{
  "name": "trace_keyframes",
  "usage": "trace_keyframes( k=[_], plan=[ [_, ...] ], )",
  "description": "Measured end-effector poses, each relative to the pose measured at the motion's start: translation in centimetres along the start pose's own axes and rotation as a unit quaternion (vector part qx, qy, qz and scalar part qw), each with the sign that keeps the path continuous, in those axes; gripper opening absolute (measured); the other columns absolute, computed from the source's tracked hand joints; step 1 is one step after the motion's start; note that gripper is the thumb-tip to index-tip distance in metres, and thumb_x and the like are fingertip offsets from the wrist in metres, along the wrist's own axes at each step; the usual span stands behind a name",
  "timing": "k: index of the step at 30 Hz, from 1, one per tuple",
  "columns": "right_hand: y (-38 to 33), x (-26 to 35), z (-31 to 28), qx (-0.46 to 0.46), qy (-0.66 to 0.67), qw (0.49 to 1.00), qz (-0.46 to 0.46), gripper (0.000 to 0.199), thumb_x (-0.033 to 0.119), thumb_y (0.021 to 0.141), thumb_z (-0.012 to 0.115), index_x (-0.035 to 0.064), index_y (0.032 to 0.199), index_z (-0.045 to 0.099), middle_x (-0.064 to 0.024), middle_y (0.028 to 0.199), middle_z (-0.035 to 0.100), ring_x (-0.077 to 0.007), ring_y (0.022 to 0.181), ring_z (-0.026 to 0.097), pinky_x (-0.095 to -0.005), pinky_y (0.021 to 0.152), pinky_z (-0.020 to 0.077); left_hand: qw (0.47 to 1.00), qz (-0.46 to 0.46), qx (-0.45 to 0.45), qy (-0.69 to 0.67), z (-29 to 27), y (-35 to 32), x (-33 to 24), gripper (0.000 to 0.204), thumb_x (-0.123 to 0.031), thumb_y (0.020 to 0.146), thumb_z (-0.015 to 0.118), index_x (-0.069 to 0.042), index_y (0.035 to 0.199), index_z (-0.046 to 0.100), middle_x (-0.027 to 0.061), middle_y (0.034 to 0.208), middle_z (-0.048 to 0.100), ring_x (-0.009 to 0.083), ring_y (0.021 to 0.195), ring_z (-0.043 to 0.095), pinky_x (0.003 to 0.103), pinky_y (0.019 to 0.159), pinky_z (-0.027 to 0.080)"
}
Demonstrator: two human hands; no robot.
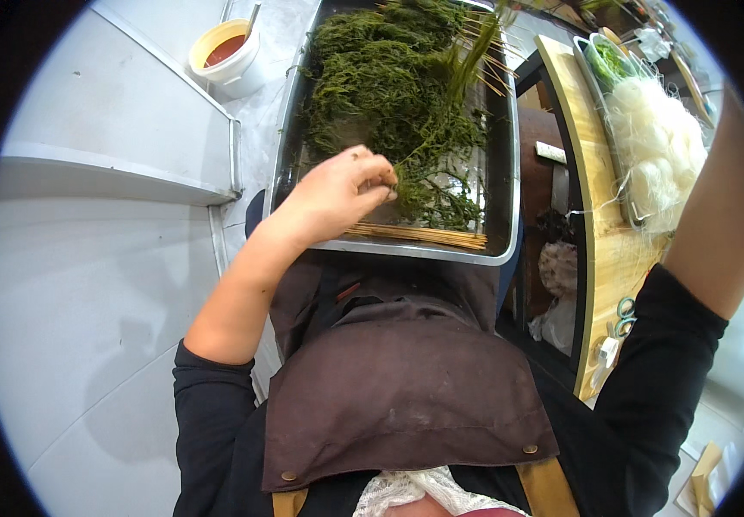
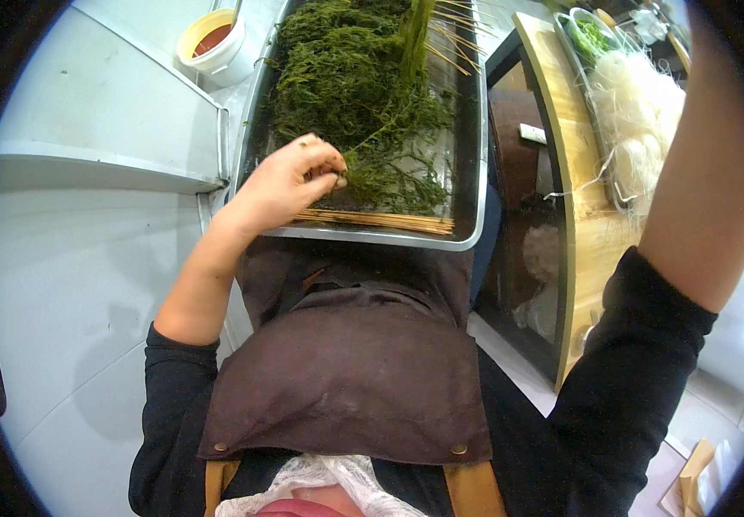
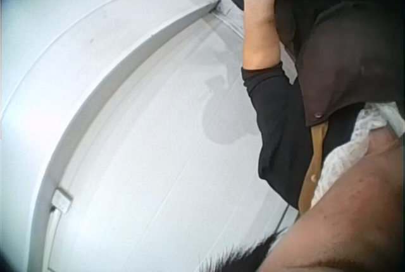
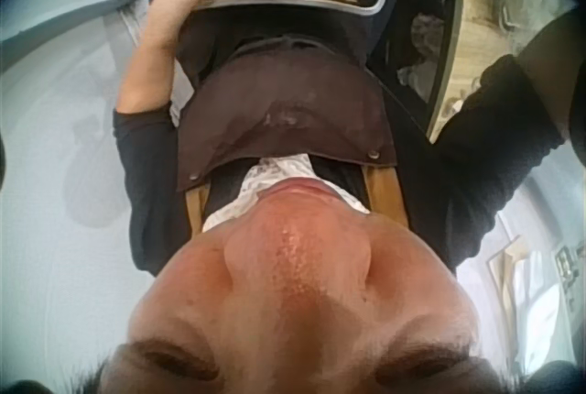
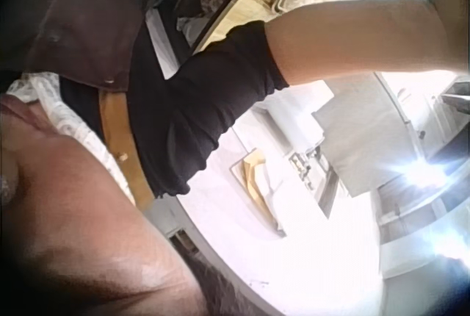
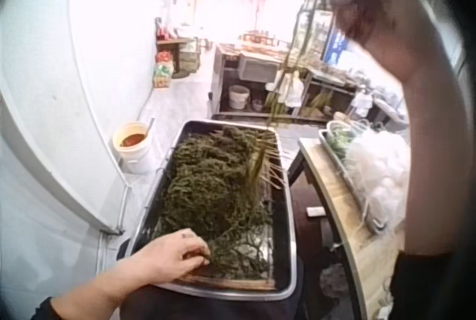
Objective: The person repeatedly picks small clumps of green moss from a metal tray, compresses them into compact bundles, and inserts wooden skewers through the center. The finished skewers are placed back into the tray. The person continues this process throughout the clip.
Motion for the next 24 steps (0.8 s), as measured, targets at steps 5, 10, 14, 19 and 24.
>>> trace_keyframes(
  k=[5,10,14,19,24],
  plan=[
    [-1.6,-5.7,1.3,0.006,-0.071,0.988,0.14,0.016,0.021,0.099,0.07,0.0063,0.106,0.069,0.0,0.085,0.065,-0.0088,0.07,0.054,-0.0243,0.067,0.0483,0.969,0.072,-0.068,-0.225,-4.7,0.9,-3.8,0.02,0.007,0.101,0.053,-0.002,0.117,0.062,0.0006,0.107,0.058,0.0105,0.103,0.064,0.028,0.098,0.056],
    [-6.2,-11.7,7.3,0.051,-0.195,0.976,0.086,0.035,0.03,0.097,0.075,0.0011,0.116,0.07,-0.0088,0.093,0.073,-0.0173,0.088,0.067,-0.0325,0.084,0.0545,0.905,0.143,-0.081,-0.391,-8.4,1.4,-6.9,0.024,0.002,0.104,0.056,-0.002,0.128,0.059,0.004,0.118,0.065,0.0148,0.113,0.067,0.029,0.1,0.056],
    [-9.2,-16.1,11.5,0.118,-0.123,0.97,0.172,0.033,0.029,0.096,0.073,0.0034,0.116,0.07,-0.0179,0.104,0.076,-0.0301,0.098,0.074,-0.0409,0.087,0.0571,0.905,0.203,-0.114,-0.357,-11.0,1.9,-10.5,0.022,-0.003,0.105,0.059,0.001,0.126,0.061,0.0043,0.116,0.067,0.013,0.111,0.067,0.027,0.1,0.054],
    [-10.9,-15.7,12.4,0.171,-0.185,0.948,0.193,0.033,0.027,0.097,0.073,0.0035,0.119,0.071,-0.0164,0.103,0.076,-0.0272,0.094,0.073,-0.0372,0.085,0.0569,0.883,0.02,-0.291,-0.368,-12.7,4.0,-10.6,0.019,-0.017,0.11,0.05,-0.001,0.114,0.059,0.0019,0.092,0.059,0.0119,0.086,0.059,0.023,0.081,0.051],
    [-10.5,-10.7,9.6,-0.068,0.14,0.978,0.141,0.027,0.019,0.1,0.072,0.005,0.122,0.07,-0.0036,0.107,0.076,-0.0109,0.097,0.07,-0.0272,0.088,0.0551,0.908,0.213,-0.161,-0.322,-11.6,3.7,-13.5,0.018,-0.008,0.105,0.062,-0.001,0.121,0.062,0.0017,0.11,0.069,0.008,0.1,0.064,0.023,0.091,0.052]
  ],
)
Point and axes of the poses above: each hand's wrist, its own y-axis towards the middle knuckle, its own z-axis out of the palm, x = y × z, the point moved 8 cm from there along y, towards the middle knuckle
